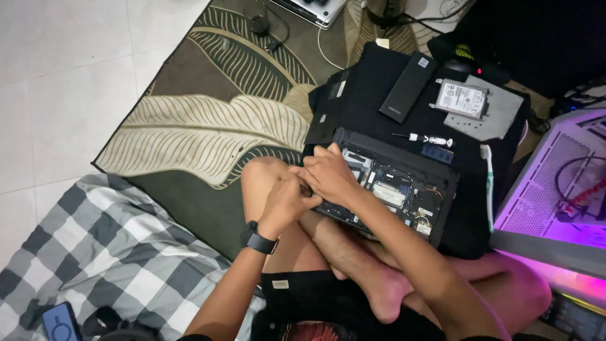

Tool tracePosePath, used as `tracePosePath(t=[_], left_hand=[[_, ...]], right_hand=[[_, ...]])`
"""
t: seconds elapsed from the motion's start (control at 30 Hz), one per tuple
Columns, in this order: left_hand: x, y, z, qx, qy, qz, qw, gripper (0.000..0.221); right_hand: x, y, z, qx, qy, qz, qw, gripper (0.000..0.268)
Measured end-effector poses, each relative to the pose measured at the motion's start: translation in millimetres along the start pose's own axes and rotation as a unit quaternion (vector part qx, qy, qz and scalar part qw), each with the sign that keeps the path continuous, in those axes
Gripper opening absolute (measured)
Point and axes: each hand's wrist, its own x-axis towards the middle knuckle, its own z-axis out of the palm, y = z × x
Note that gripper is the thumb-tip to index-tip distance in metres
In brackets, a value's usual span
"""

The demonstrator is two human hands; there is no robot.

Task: The person is repairing a disassembled electronic device, likely a laptop, while sitting on the floor. They use a screwdriver to remove and install screws, and a toothbrush to clean internal components. The person also handles a hard drive and other small parts.

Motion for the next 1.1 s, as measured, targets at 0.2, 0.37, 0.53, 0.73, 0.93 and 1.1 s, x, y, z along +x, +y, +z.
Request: tracePosePath(t=[0.2, 0.37, 0.53, 0.73, 0.93, 1.1], left_hand=[[7.0, -17.5, 11.8, -0.04, 0.009, -0.017, 0.999, 0.065], [-3.4, -15.3, 5.9, -0.094, 0.017, -0.012, 0.995, 0.072], [-8.6, -15.3, 5.7, -0.12, 0.016, -0.018, 0.992, 0.079], [-11.6, -10.3, 2.0, -0.111, 0.013, -0.037, 0.993, 0.096], [-17.2, -12.9, 3.5, -0.146, 0.025, -0.027, 0.989, 0.085], [-26.8, -28.4, 9.6, -0.202, 0.044, 0.009, 0.978, 0.079]], right_hand=[[9.8, -4.0, -0.6, 0.013, -0.025, 0.017, 0.999, 0.07], [12.5, 0.6, -3.5, -0.002, -0.054, -0.012, 0.998, 0.065], [13.0, 0.3, 4.4, -0.006, -0.051, 0.013, 0.999, 0.075], [14.6, 2.6, 4.5, -0.01, -0.066, 0.005, 0.998, 0.074], [12.2, -1.5, 12.7, -0.025, -0.089, 0.07, 0.993, 0.079], [10.1, -0.5, 24.6, -0.029, -0.013, 0.084, 0.996, 0.076]])
